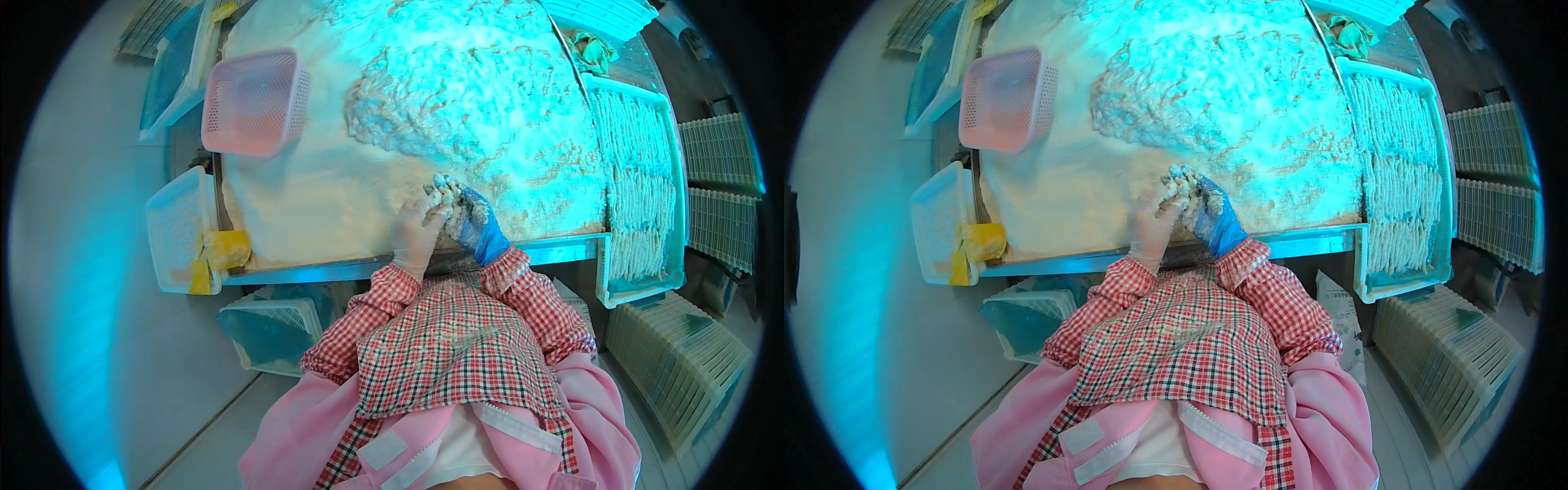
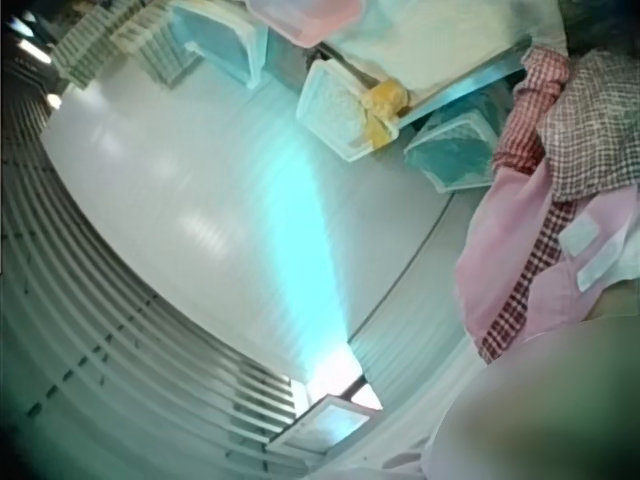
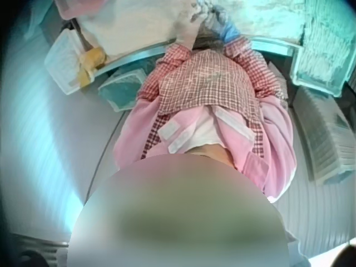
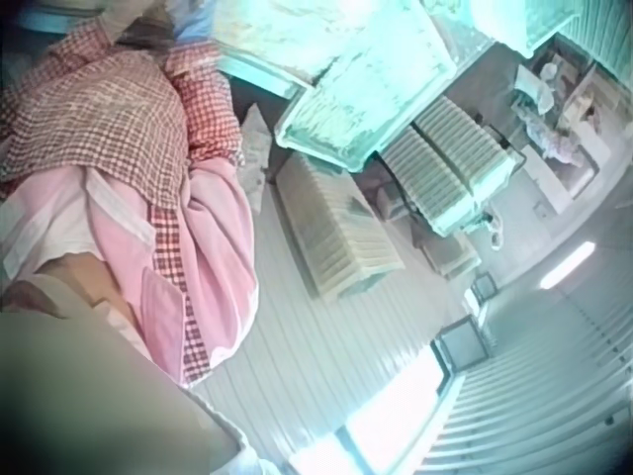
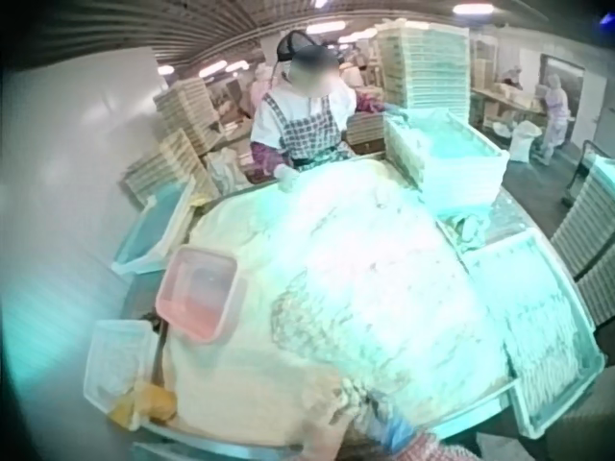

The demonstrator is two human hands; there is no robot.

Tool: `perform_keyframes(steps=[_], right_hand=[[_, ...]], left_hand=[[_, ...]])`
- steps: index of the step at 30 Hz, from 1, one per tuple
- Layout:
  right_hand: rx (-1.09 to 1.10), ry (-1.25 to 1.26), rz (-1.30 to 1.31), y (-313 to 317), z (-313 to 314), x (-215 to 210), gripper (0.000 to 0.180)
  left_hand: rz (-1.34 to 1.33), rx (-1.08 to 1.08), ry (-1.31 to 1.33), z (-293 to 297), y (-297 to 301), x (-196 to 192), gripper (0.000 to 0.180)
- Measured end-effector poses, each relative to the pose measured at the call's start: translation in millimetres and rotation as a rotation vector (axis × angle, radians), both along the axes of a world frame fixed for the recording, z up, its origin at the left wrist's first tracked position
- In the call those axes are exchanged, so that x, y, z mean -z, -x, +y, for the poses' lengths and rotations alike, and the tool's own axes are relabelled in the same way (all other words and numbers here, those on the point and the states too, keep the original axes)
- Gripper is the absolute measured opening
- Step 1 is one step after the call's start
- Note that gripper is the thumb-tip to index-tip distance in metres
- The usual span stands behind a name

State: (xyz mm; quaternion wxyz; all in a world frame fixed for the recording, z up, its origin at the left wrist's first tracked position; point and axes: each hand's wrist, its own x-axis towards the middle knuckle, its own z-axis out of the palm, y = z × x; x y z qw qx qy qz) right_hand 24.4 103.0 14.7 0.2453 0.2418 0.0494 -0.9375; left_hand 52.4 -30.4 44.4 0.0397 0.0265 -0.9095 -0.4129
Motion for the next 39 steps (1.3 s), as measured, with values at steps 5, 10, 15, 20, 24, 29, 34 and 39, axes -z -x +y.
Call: perform_keyframes(steps=[5, 10, 15, 20, 24, 29, 34, 39], right_hand=[[0.013, 0.139, 0.197, -5, -14, 21, 0.033], [-0.138, -0.329, 0.279, -28, -41, -7, 0.035], [0.917, -0.001, 0.497, -27, -96, -26, 0.054], [0.321, -0.164, 0.373, -28, -43, -13, 0.048], [0.723, -0.091, 0.352, -25, -40, -19, 0.053], [0.137, -0.240, 0.130, -37, 73, 12, 0.038], [0.150, -0.483, 0.108, -37, 137, -31, 0.026], [0.283, -0.555, -0.182, -41, 204, -16, 0.038]], left_hand=[[-0.122, -0.009, -0.122, 4, -1, -14, 0.039], [0.270, 0.090, 0.093, -5, 6, -22, 0.045], [0.310, 0.390, -0.014, 22, 4, -20, 0.050], [0.169, 0.163, -0.057, 22, 28, 3, 0.047], [0.563, 0.399, 0.132, 67, 21, -7, 0.047], [0.356, 0.392, 0.152, 94, 75, 10, 0.049], [0.226, 0.481, -0.081, 169, 116, 1, 0.041], [0.222, 0.765, 0.404, 247, 157, 22, 0.022]])
